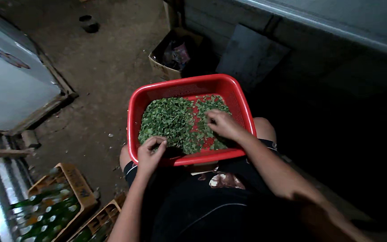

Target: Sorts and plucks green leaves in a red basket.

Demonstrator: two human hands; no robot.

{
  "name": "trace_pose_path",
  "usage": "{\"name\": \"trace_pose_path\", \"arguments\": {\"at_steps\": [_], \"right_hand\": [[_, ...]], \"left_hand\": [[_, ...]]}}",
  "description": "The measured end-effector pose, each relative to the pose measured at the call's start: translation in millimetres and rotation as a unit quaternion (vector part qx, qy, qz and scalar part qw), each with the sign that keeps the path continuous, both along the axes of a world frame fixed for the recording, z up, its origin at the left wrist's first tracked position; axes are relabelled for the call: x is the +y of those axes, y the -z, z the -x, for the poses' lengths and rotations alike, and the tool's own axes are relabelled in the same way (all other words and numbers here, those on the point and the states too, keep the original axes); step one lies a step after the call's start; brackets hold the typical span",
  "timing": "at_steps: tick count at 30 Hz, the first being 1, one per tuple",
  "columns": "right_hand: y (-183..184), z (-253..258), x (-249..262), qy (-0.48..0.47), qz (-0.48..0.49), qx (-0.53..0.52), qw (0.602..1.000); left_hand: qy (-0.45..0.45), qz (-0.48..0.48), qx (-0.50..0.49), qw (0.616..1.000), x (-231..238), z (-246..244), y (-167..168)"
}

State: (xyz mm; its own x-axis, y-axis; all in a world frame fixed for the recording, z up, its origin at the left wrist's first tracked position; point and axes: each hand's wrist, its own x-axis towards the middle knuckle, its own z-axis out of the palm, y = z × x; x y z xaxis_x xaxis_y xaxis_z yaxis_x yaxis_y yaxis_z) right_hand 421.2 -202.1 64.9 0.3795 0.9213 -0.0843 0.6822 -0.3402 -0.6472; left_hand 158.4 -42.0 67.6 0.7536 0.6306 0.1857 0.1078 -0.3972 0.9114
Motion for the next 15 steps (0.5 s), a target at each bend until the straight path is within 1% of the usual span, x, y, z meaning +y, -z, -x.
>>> {"name": "trace_pose_path", "arguments": {"at_steps": [4,7,9,11,12,14,15], "right_hand": [[-7.4,-34.6,-17.9,0.061,0.002,-0.024,0.998],[-12.5,-46.7,-22.1,0.07,0.02,-0.043,0.996],[-10.6,-53.4,-20.4,0.062,0.03,-0.057,0.996],[-6.7,-58.2,-14.9,0.055,0.047,-0.059,0.996],[-4.2,-59.8,-11.1,0.047,0.057,-0.063,0.995],[0.1,-62.0,-1.6,0.009,0.074,-0.076,0.994],[3.2,-62.6,3.9,-0.015,0.08,-0.085,0.993]], "left_hand": [[-0.047,-0.055,-0.012,0.997,28.9,23.2,-17.1],[-0.106,-0.086,-0.019,0.99,56.3,46.9,-31.0],[-0.157,-0.114,-0.002,0.981,74.8,67.4,-38.0],[-0.227,-0.171,0.071,0.956,90.8,90.5,-41.2],[-0.26,-0.192,0.137,0.936,96.3,101.9,-43.2],[-0.278,-0.184,0.265,0.905,104.8,121.5,-46.9],[-0.284,-0.171,0.303,0.894,105.8,127.1,-47.0]]}}
